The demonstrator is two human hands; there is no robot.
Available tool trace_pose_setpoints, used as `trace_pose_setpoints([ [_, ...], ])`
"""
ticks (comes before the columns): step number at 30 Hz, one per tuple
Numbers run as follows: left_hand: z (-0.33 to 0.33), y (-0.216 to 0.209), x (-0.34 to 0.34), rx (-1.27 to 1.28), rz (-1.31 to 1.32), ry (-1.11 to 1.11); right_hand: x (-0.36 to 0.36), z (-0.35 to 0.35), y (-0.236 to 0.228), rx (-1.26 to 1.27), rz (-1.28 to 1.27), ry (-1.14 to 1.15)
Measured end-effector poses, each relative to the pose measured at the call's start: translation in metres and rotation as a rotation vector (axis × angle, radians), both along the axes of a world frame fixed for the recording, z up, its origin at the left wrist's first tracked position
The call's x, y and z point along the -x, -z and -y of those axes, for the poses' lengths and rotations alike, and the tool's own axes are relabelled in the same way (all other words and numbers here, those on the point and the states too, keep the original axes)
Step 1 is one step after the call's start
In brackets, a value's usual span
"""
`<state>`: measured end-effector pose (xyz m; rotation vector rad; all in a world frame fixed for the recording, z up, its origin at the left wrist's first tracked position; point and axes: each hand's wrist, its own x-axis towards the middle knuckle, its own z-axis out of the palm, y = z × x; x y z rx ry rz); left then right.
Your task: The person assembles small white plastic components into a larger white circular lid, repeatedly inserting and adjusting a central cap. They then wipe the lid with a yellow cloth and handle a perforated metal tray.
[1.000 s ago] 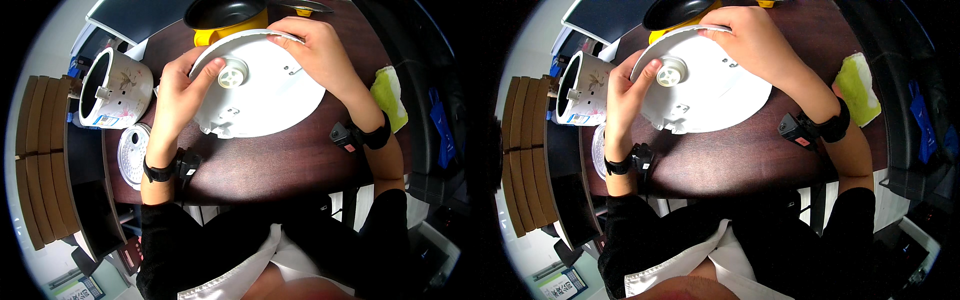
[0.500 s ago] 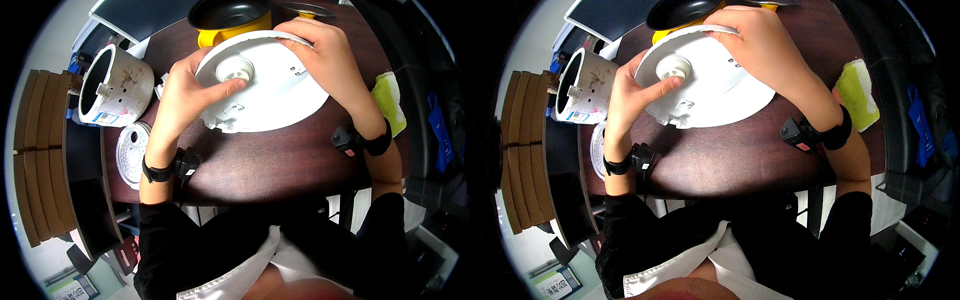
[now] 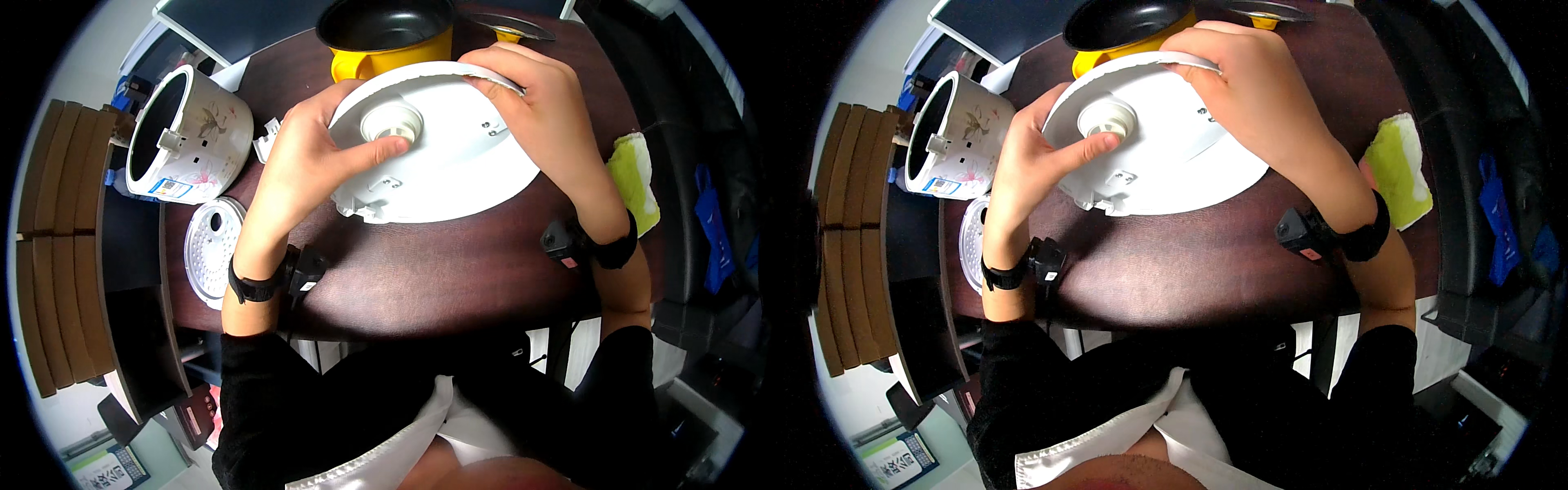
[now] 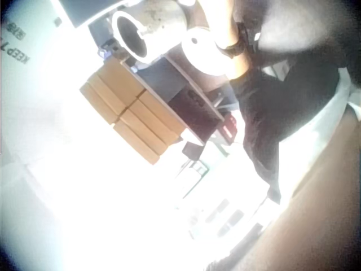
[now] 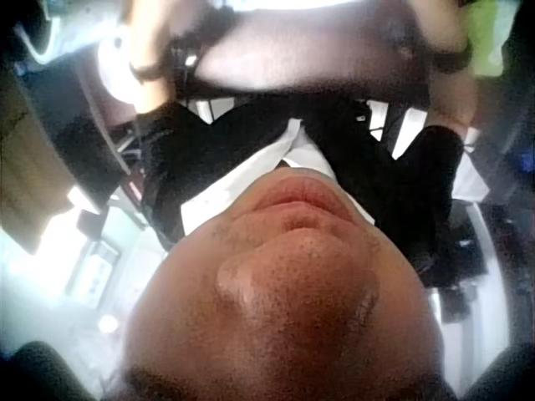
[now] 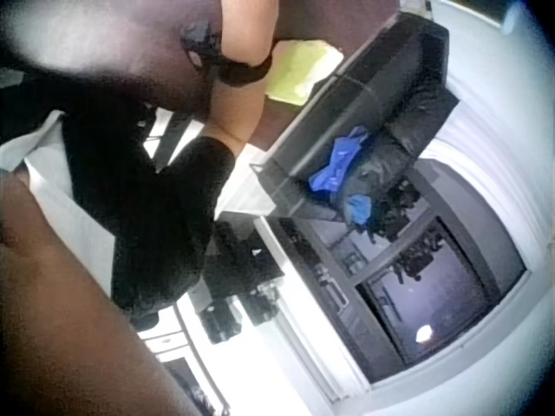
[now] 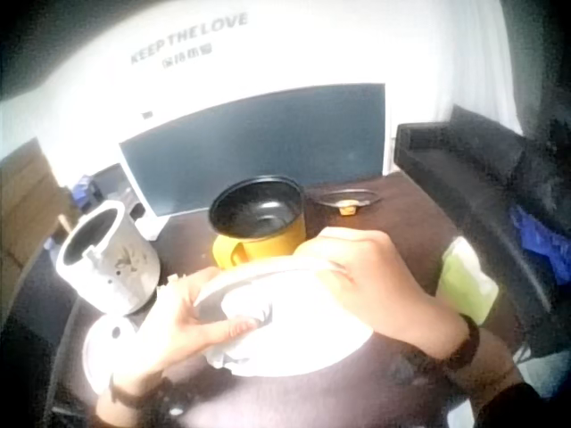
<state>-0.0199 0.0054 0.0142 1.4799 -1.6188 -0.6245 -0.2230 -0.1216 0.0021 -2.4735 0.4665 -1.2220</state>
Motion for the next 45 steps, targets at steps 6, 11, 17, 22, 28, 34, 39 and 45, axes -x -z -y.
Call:
trace_pose_setpoints([
  [6,-0.002,0.002,-0.001,-0.042,0.003,-0.048,0.000,-0.006,-0.005,-0.055,-0.015,0.005],
  [11,-0.003,-0.001,0.000,-0.030,0.018,-0.017,0.000,-0.006,-0.005,-0.018,-0.006,0.000],
  [17,-0.004,-0.004,-0.002,-0.042,0.018,0.006,0.000,-0.010,-0.006,-0.005,-0.003,0.009],
  [22,-0.005,-0.006,-0.001,0.026,0.051,0.056,0.004,-0.008,-0.012,0.040,-0.012,0.014],
  [28,-0.007,-0.011,0.001,-0.012,0.107,0.103,0.025,-0.019,-0.022,0.302,-0.085,0.031],
  [34,-0.013,-0.007,0.002,0.134,0.266,0.256,0.055,-0.063,-0.014,0.217,-0.265,-0.145],
  [39,-0.028,0.010,-0.006,0.119,0.446,0.335,0.057,-0.096,0.005,0.099,-0.509,-0.283],
  [45,-0.048,0.030,-0.018,-0.066,0.664,0.368,0.044,-0.111,0.032,0.129,-0.627,-0.314],
])
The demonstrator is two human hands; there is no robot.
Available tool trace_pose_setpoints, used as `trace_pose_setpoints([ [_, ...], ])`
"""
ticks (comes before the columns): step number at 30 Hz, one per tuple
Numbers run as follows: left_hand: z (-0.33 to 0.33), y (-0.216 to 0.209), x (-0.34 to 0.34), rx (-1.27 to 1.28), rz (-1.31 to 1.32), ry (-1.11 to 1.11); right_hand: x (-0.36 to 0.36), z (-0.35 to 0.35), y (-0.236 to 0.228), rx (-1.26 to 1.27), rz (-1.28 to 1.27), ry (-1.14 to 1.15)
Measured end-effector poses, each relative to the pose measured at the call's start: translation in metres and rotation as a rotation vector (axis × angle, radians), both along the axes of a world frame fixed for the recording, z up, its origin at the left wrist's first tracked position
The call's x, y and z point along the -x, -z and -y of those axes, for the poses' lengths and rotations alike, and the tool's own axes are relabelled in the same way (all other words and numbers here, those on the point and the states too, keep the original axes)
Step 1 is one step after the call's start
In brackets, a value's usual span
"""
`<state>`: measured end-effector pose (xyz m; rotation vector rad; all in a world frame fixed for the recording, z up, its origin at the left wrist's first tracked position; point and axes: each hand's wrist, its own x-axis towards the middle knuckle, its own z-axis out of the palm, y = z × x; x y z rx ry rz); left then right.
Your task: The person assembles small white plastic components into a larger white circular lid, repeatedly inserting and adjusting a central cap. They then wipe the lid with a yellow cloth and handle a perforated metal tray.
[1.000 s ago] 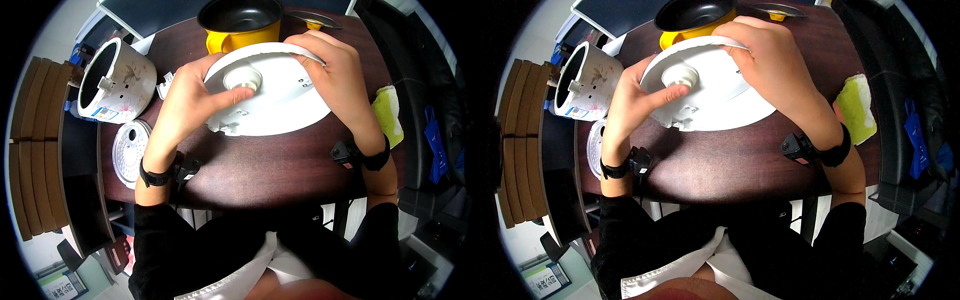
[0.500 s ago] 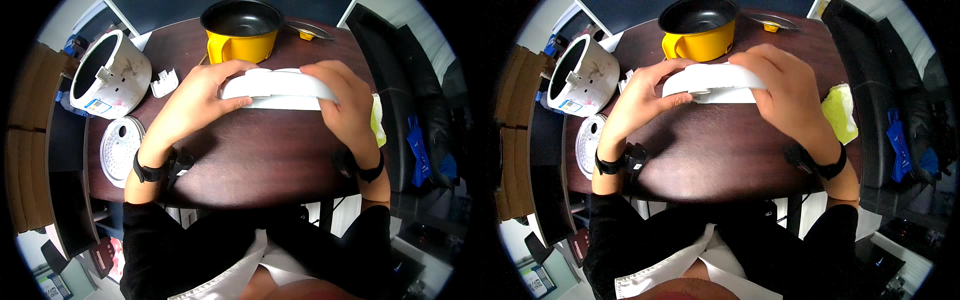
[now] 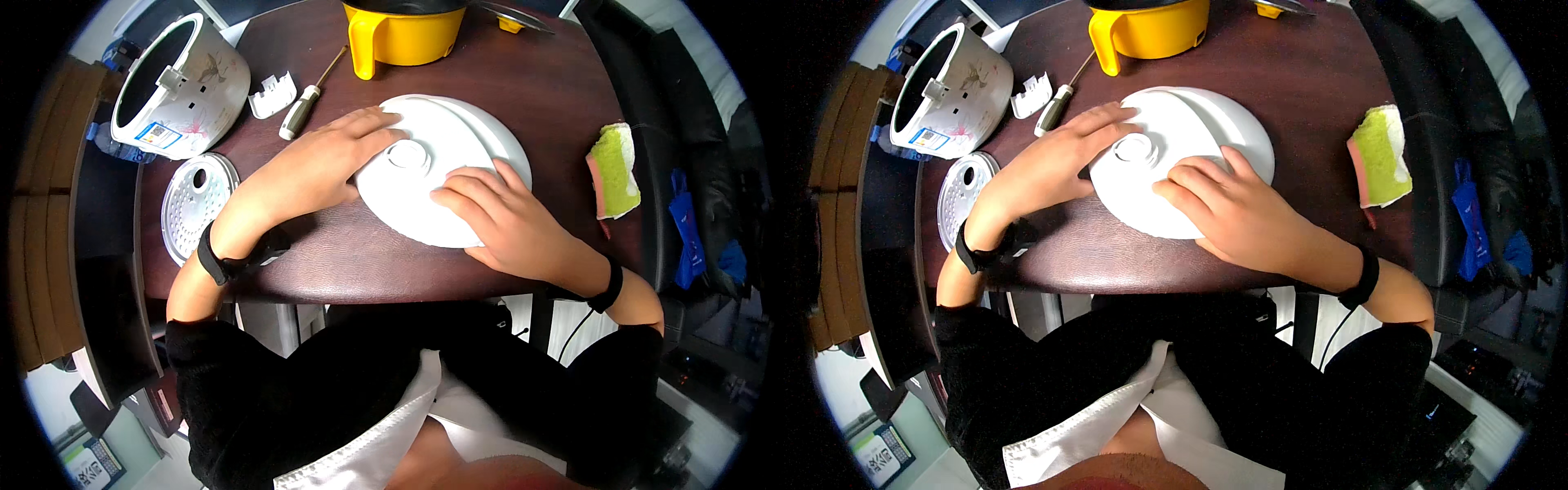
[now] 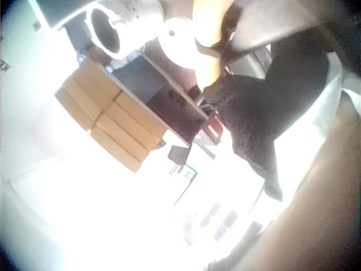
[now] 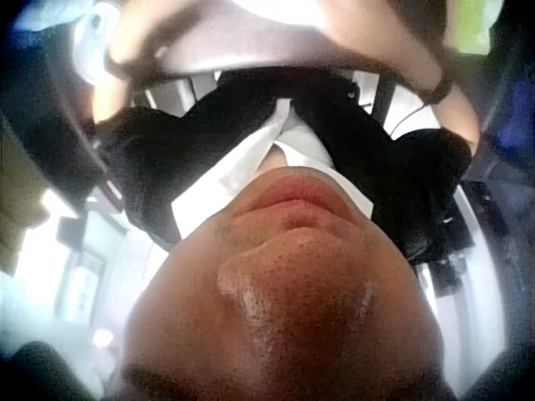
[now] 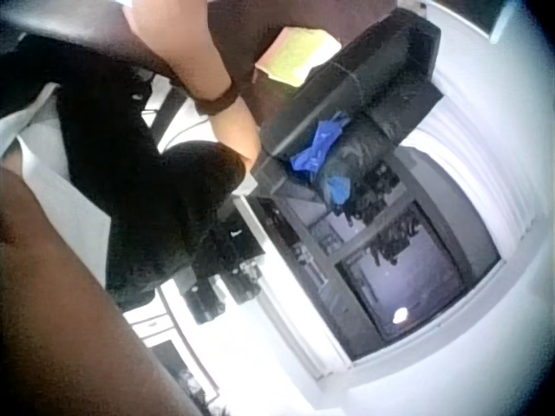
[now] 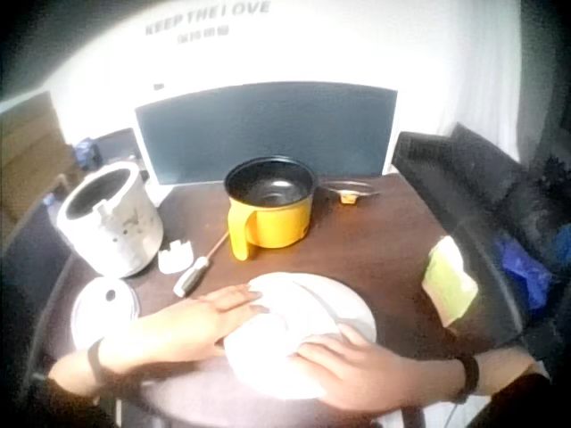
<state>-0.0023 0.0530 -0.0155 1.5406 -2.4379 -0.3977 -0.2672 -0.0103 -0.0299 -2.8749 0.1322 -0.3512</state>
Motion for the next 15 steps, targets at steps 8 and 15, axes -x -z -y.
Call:
trace_pose_setpoints([
  [8,-0.001,0.004,-0.010,-0.108,-0.051,0.006,-0.011,0.001,0.031,0.195,0.032,-0.046],
  [15,0.008,0.009,0.004,0.036,-0.085,-0.034,-0.017,0.003,0.042,0.268,0.014,-0.038],
])
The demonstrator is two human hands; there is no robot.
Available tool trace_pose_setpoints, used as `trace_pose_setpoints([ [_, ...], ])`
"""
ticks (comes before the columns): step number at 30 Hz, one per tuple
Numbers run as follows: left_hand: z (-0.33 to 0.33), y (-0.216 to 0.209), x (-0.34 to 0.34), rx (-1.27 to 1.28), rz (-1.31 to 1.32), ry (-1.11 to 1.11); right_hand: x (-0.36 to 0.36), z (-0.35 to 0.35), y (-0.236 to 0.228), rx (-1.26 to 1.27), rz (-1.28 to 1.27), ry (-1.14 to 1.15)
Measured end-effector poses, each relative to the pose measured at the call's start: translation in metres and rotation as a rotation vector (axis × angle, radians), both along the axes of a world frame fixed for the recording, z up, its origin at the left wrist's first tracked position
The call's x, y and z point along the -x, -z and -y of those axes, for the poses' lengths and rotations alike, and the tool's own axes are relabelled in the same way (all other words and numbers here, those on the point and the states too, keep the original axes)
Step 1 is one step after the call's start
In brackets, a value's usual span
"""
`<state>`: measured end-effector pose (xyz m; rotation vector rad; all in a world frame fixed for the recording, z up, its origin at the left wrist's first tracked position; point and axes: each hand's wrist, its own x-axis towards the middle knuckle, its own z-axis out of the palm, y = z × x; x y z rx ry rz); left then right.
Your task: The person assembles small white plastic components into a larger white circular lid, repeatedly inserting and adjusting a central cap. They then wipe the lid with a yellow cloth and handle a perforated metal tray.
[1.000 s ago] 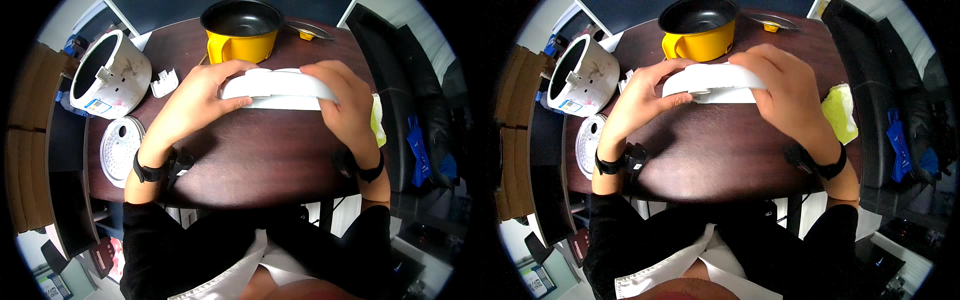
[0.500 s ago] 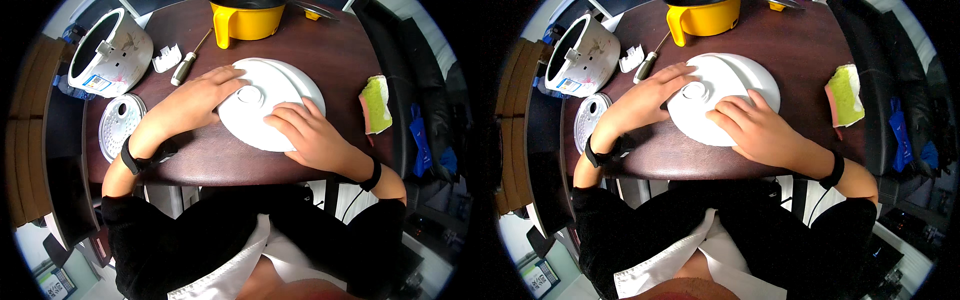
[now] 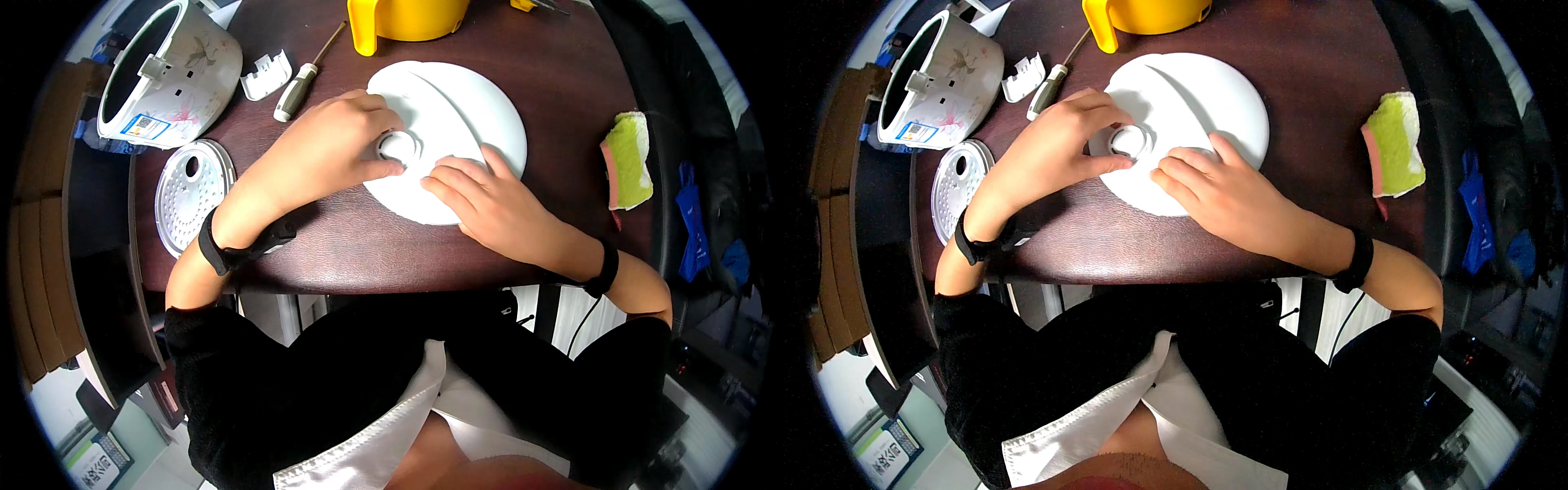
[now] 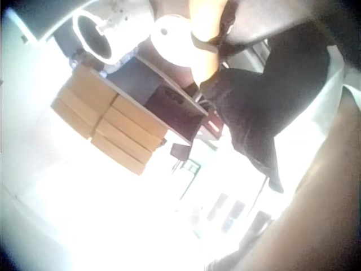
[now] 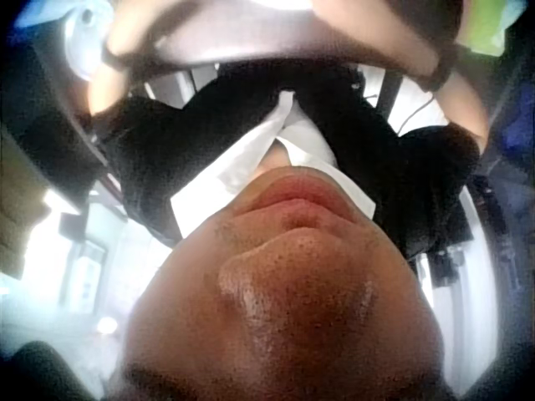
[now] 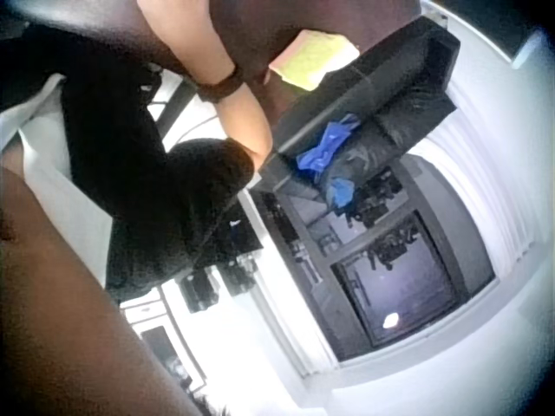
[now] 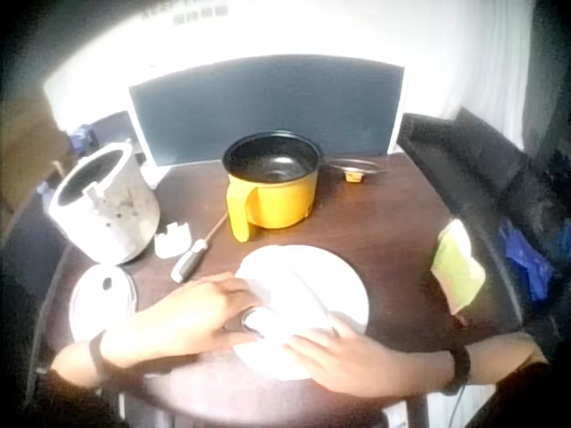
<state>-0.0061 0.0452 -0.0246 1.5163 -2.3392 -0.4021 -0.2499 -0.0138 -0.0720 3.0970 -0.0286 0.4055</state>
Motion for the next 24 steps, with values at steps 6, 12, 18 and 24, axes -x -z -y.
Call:
trace_pose_setpoints([
  [6,-0.001,0.004,0.005,0.002,0.024,-0.033,0.000,0.003,0.003,-0.019,-0.014,-0.024],
  [12,-0.005,0.012,0.006,0.037,0.037,-0.046,0.002,0.002,0.002,-0.233,-0.100,-0.075],
  [18,-0.008,0.015,0.012,0.050,0.048,-0.112,0.003,0.002,0.001,-0.282,-0.094,-0.074],
  [24,-0.014,0.021,0.018,0.067,0.045,-0.224,0.002,0.002,0.001,-0.313,-0.085,-0.079],
])
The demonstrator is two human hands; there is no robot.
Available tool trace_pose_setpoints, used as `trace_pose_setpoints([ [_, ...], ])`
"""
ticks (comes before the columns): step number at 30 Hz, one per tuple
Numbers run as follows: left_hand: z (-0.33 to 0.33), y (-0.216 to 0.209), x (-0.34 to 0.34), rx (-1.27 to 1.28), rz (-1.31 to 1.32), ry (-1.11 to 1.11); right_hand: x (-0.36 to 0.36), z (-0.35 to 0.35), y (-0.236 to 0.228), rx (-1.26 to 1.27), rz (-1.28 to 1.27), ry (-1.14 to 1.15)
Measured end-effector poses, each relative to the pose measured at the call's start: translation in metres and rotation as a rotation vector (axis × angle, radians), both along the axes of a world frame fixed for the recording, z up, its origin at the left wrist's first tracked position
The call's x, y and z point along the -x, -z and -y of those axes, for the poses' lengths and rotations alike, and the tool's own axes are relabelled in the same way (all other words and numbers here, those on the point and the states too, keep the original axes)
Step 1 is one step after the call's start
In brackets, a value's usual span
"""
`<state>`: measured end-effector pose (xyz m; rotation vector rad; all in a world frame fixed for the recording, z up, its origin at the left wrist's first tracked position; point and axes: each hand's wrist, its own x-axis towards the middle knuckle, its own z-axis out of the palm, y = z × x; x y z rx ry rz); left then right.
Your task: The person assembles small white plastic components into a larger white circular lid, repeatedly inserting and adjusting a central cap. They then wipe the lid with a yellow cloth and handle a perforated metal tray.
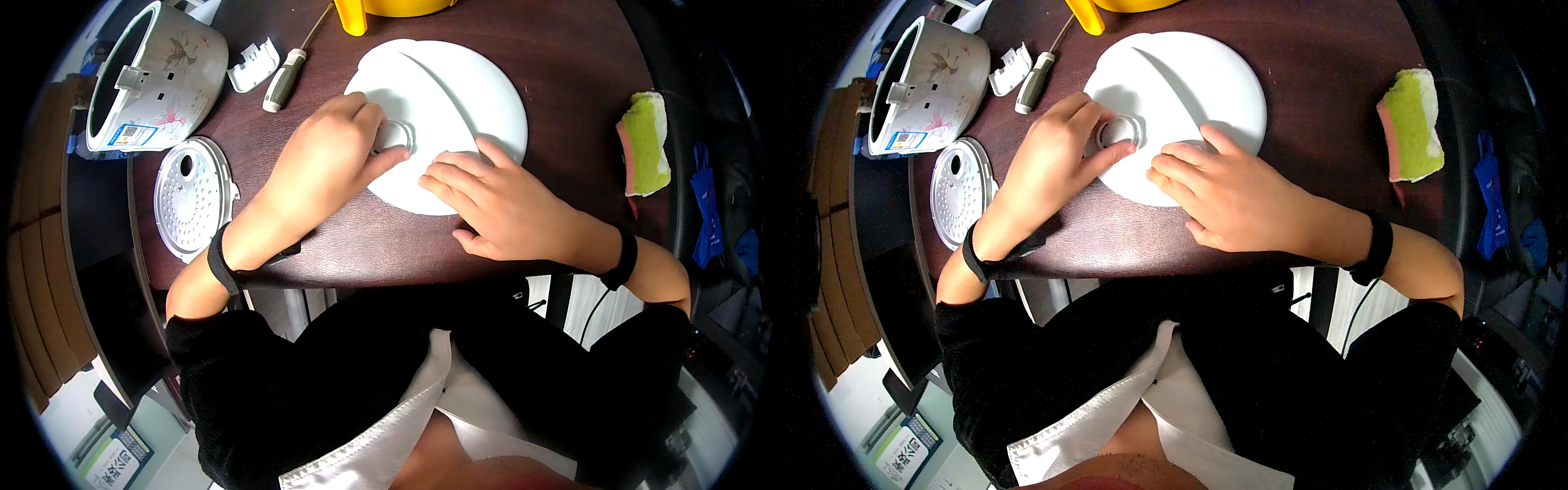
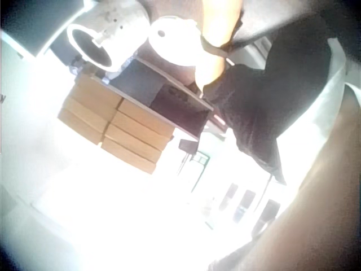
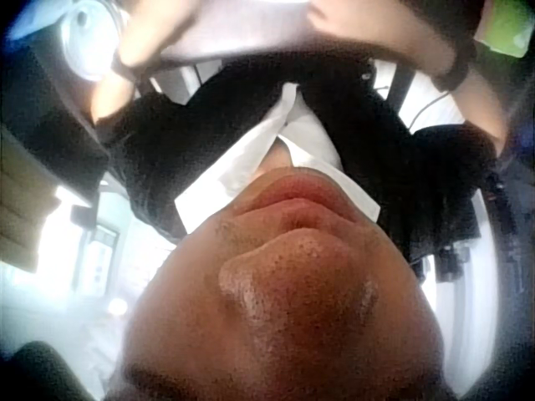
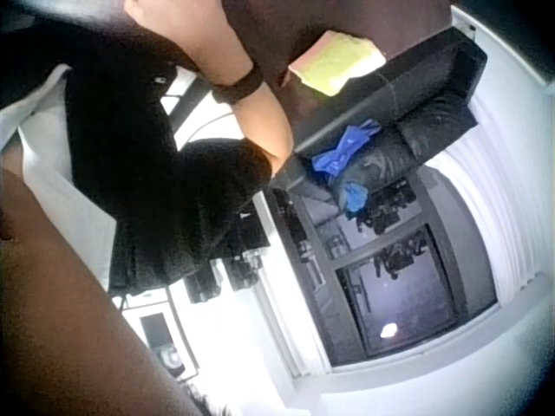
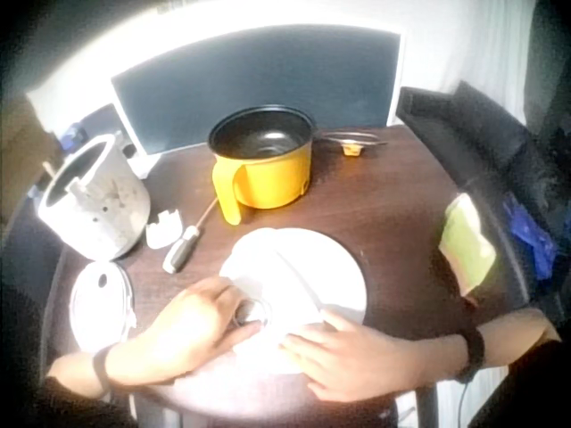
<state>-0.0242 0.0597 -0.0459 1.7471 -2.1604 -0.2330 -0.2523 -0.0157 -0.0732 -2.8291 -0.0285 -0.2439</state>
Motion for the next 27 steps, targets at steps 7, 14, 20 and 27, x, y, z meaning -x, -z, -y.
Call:
trace_pose_setpoints([
  [7,-0.002,0.001,0.006,0.012,0.042,-0.046,0.000,-0.001,-0.001,-0.004,0.002,0.007],
  [14,-0.006,-0.006,-0.004,-0.076,-0.040,-0.045,0.001,0.004,-0.008,-0.129,0.064,0.041],
  [20,-0.018,-0.002,-0.016,-0.122,-0.163,-0.208,-0.014,0.031,-0.018,-0.181,0.242,0.477],
  [27,-0.021,0.003,-0.022,-0.314,-0.327,-0.328,-0.045,0.044,-0.018,-0.276,-0.189,0.612],
])
